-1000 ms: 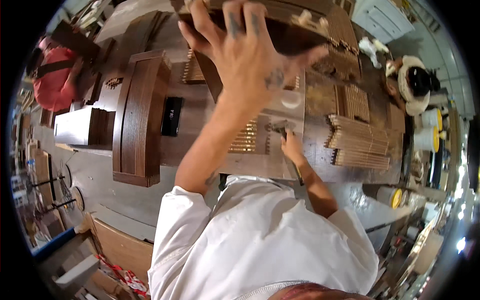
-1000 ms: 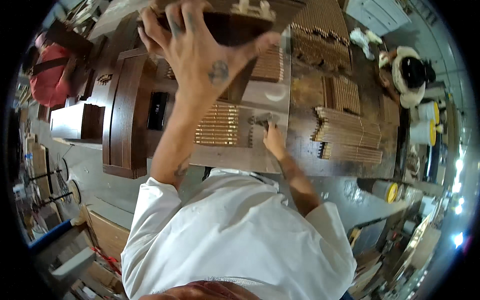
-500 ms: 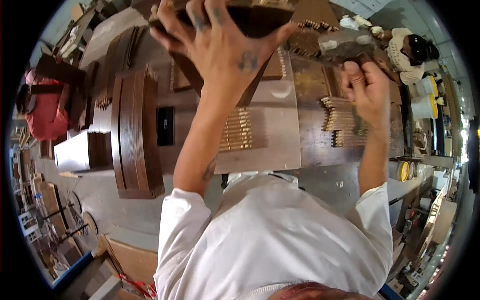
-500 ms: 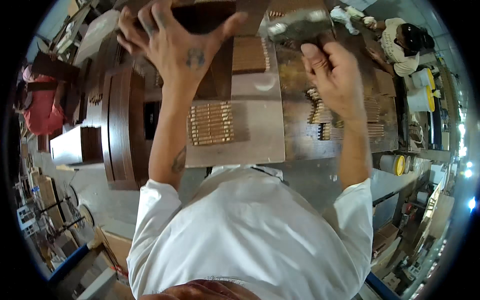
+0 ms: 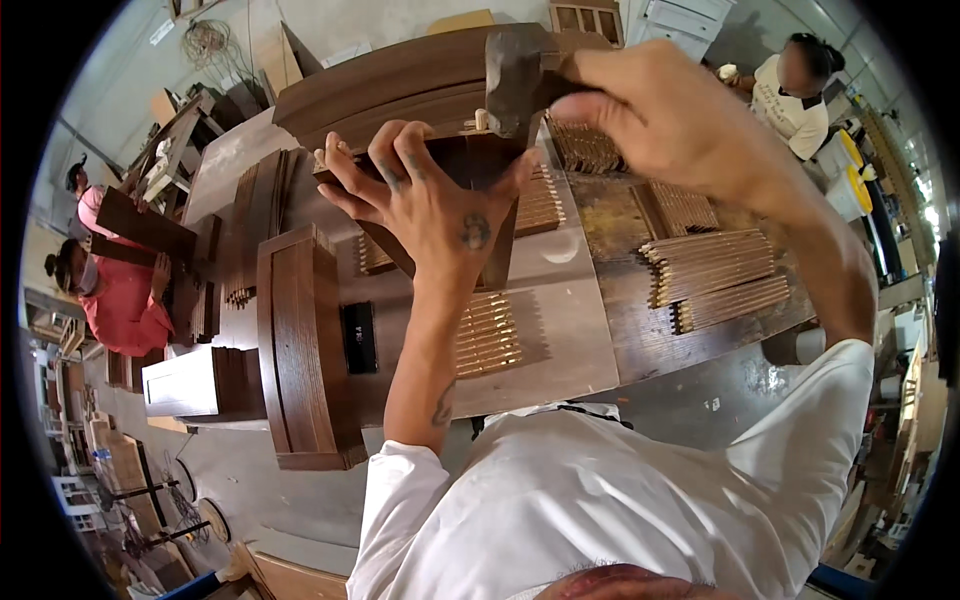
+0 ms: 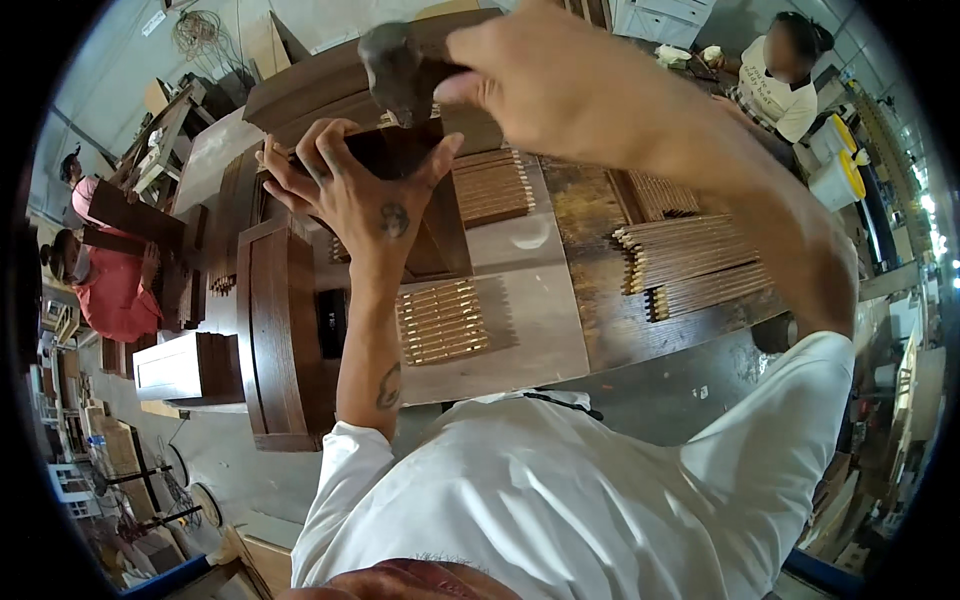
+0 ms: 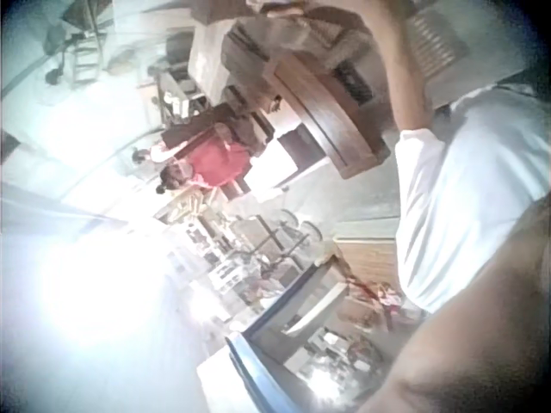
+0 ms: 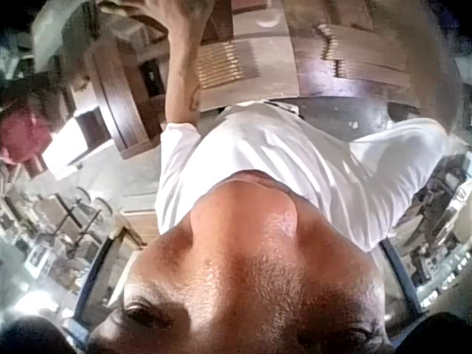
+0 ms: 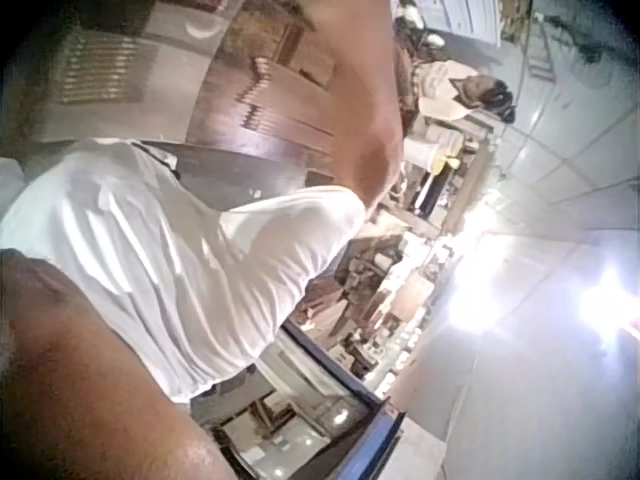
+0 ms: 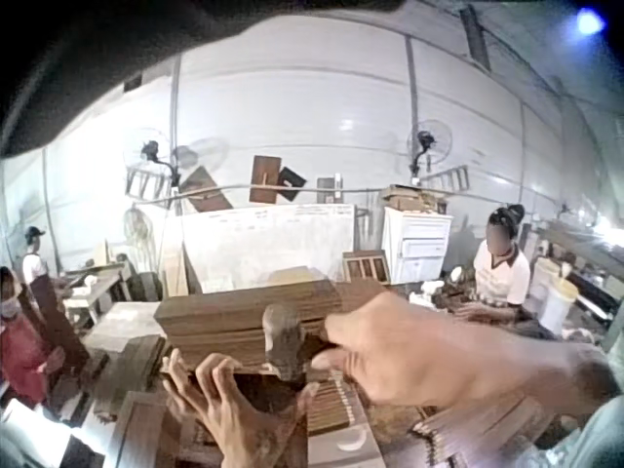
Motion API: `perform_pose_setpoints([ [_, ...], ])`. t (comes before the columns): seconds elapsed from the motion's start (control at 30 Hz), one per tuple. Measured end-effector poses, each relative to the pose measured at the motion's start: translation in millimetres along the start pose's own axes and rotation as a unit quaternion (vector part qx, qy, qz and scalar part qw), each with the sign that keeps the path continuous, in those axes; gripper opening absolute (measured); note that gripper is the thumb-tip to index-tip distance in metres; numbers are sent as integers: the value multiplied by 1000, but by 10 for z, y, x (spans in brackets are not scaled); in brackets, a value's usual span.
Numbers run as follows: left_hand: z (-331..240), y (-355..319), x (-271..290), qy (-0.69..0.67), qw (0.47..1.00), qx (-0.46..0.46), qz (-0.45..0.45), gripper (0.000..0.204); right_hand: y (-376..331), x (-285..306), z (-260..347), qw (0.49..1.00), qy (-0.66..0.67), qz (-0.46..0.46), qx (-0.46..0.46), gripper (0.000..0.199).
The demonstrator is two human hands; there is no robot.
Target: The person assembles wooden furniture parts by fitting panels and dowels together by hand and tapping the pieces into place with a hammer.
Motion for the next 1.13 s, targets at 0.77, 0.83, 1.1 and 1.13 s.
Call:
perform_pose_setpoints([
  [0.77,-30,-12,85,13,1000,-19,-15,89,95,286,-214,989,58,-80,-109,23],
  [0.83,-76,1,54,36,999,-34,-12,93,55,397,-217,983,75,-138,-94,24],
  [1.1,38,-41,-34,83,997,-2,11,92,146,-25,-223,987,143,-8,-80,18],
  [1.13,43,-35,-52,72,997,-6,9,92,146,-7,-231,978,184,-10,-102,16],
])
Point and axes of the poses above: each hand's wrist, its own y-axis towards the middle knuckle, its own x-axis out of the back of the hand, z = x × y, the point moved 9 cm from there along y, towards the middle knuckle, and after that the axes turned 9 degrees about -y, right-handed, at the moved point
